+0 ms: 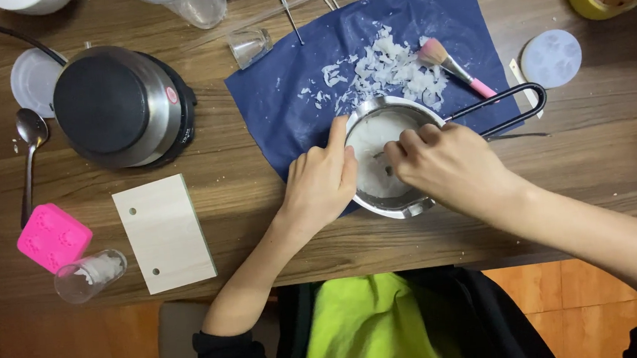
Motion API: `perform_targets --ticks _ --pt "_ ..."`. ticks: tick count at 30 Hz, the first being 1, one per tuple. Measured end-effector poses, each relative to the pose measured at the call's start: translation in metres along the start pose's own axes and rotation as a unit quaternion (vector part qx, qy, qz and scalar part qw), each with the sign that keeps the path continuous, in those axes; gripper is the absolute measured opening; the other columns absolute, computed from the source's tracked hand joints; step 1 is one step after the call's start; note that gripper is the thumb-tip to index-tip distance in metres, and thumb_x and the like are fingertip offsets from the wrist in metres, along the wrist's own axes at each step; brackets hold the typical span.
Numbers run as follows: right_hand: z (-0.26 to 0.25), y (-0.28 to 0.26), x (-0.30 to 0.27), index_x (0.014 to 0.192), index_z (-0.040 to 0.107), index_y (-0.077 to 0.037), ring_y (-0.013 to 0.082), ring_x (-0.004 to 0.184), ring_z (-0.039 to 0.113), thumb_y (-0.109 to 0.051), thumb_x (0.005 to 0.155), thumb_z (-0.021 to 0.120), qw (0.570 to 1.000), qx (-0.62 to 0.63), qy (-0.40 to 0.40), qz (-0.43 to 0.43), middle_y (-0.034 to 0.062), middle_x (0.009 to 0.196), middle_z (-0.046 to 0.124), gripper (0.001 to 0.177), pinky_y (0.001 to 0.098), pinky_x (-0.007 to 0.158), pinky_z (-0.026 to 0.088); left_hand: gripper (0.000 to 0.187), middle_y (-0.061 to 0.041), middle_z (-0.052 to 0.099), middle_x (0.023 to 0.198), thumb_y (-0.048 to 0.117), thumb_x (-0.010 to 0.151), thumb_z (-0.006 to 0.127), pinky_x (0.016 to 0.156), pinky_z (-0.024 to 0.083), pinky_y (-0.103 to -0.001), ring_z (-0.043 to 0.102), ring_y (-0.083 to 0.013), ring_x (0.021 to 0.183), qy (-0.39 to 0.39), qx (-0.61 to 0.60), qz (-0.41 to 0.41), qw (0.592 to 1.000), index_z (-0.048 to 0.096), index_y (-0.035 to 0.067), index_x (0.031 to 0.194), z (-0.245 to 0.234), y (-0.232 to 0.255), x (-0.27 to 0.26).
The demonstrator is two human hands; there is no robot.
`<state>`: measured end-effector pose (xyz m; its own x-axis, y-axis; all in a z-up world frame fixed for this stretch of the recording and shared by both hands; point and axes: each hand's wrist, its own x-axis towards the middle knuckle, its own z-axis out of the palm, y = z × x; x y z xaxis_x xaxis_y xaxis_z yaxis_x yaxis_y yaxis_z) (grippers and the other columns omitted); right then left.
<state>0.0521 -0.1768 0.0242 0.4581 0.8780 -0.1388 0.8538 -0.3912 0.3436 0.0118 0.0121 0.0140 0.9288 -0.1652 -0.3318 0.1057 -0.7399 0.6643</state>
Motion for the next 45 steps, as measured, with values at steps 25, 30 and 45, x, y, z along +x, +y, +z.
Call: perform_targets --ticks 25,30,45 --pt "0.015 0.011 -0.012 0.080 0.064 -0.016 0.0112 0.054 0.064 -0.019 0.069 0.063 0.998 0.026 -0.048 0.015 0.0004 0.066 0.063 0.011 0.0237 0.045 0.051 0.046 -0.027 0.064 0.068 0.023 0.090 0.029 0.066 0.051 -0.057 0.065 -0.0490 0.070 0.007 0.008 0.002 1.000 0.036 0.007 0.132 0.004 -0.002 0.001" --pt "0.017 0.010 -0.009 0.078 0.064 -0.016 0.0122 0.054 0.064 -0.019 0.068 0.061 0.999 0.037 -0.031 0.020 0.0002 0.065 0.062 0.012 0.0254 0.045 0.051 0.046 -0.028 0.064 0.067 0.023 0.090 0.029 0.065 0.050 -0.058 0.065 -0.0499 0.069 0.006 0.002 0.004 1.000 0.036 0.006 0.132 0.004 -0.002 0.001" --pt "0.024 0.014 -0.004 0.072 0.061 -0.017 0.0119 0.051 0.062 -0.021 0.065 0.051 0.996 0.077 -0.015 0.034 -0.0011 0.061 0.060 0.013 0.0270 0.044 0.051 0.043 -0.022 0.062 0.058 0.018 0.090 0.029 0.057 0.052 -0.054 0.065 -0.0459 0.060 0.016 0.027 0.026 0.999 0.035 0.002 0.130 0.009 -0.006 0.002"
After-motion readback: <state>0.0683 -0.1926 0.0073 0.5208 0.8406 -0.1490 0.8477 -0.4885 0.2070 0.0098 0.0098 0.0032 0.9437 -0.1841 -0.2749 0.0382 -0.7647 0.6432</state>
